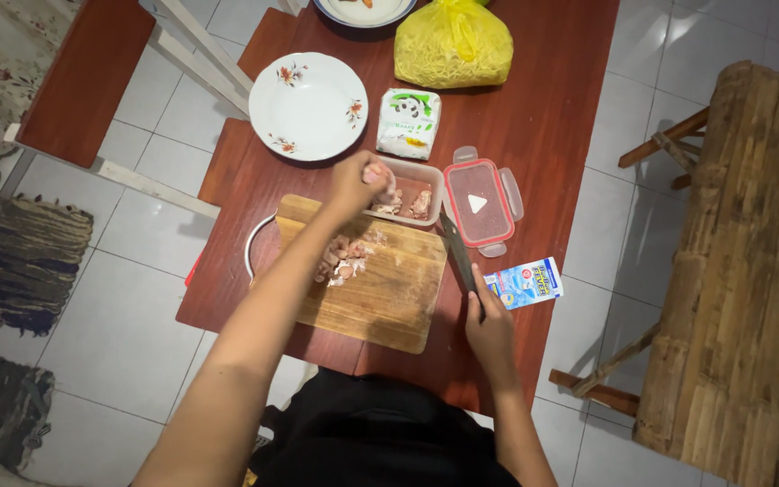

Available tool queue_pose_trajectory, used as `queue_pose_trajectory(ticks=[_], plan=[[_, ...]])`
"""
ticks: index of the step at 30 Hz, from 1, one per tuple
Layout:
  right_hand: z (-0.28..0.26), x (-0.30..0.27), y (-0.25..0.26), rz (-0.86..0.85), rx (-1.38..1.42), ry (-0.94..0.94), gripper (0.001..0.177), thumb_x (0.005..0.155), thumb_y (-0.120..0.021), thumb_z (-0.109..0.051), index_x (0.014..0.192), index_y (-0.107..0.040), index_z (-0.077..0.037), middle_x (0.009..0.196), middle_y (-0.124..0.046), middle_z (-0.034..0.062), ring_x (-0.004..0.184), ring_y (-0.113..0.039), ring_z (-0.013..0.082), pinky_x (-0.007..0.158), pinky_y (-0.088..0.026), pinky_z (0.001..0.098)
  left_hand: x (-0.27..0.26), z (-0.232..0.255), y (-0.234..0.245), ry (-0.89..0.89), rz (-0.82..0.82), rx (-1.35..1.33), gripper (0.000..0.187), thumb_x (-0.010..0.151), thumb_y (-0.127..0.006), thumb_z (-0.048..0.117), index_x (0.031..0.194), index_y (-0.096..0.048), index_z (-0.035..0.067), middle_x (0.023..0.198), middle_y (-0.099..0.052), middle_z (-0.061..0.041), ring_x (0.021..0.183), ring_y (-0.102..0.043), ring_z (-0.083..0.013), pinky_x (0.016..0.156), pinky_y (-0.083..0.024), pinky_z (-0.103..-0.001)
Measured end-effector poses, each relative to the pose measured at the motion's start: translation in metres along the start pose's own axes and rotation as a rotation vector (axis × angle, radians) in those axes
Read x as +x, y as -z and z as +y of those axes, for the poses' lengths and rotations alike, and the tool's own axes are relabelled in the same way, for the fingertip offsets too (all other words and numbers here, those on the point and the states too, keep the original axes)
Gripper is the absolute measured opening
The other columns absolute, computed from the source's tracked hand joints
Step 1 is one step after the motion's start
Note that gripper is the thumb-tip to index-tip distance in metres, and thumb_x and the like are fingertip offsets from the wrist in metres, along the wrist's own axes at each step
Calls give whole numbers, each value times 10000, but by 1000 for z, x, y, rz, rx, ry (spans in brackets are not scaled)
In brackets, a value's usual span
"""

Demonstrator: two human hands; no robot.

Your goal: Slicing raw meat on a wooden cutting board using a knife

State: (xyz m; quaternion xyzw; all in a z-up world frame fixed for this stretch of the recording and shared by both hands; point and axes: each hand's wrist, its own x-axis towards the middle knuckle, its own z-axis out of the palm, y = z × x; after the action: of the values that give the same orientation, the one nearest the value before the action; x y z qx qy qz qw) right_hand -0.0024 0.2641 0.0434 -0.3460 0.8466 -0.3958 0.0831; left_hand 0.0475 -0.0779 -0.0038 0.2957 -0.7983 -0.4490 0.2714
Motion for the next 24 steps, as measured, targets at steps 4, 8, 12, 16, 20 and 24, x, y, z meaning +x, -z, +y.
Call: queue_pose_trajectory(ticks=[4, 8, 12, 16, 20, 24], plan=[[-2, 1, 3, -9, 4, -20, 476, 997, -560, -97, 1471, -570, -144, 1153, -724, 219, 1029, -718, 346, 903, -539, 417, -5, -8, -51, 72, -78, 24, 157, 817, -772, 179, 914, -710, 71, 911, -767, -101, 811, -754, -195, 730, -596, -335], [-1, 1, 5, -8, 7, -16, 472, 1000, -552, -100, 1471, -563, -137, 1188, -716, 226, 1063, -712, 353, 914, -536, 423, -14, 1, -80, 2, -147, -31, 271, 847, -793, 228, 999, -696, 26, 954, -751, -152, 887, -736, -267, 812, -568, -378], [5, -1, 7, -58, -23, -68, 480, 1011, -531, -131, 1491, -545, -150, 1177, -711, 231, 1068, -704, 367, 916, -534, 429, -18, 21, -71, -207, -183, 10, 412, 820, -821, 227, 1100, -671, -35, 1072, -700, -233, 1017, -670, -379, 885, -512, -450], [8, 1, 9, -77, -32, -106, 483, 1019, -518, -158, 1502, -534, -160, 1167, -709, 232, 1071, -697, 375, 915, -530, 434, -9, 24, -30, -37, -55, 241, 220, 915, -630, 112, 1092, -675, -9, 1109, -693, -209, 1068, -651, -385, 924, -505, -485], [0, 3, 11, -77, -20, -86, 474, 1018, -517, -170, 1492, -535, -148, 1216, -691, 240, 1095, -682, 393, 914, -526, 440, -3, 4, -6, -102, 35, 806, 151, 860, -640, 109, 956, -733, 39, 1095, -654, -144, 1057, -606, -336, 865, -474, -471], [-5, 8, 10, -87, -24, -63, 470, 1017, -516, -169, 1485, -536, -140, 1252, -684, 234, 1112, -670, 401, 921, -520, 444, 3, -8, -8, -208, 38, 1131, 141, 819, -646, 137, 876, -765, 86, 1109, -617, -73, 1071, -553, -270, 859, -447, -422]])
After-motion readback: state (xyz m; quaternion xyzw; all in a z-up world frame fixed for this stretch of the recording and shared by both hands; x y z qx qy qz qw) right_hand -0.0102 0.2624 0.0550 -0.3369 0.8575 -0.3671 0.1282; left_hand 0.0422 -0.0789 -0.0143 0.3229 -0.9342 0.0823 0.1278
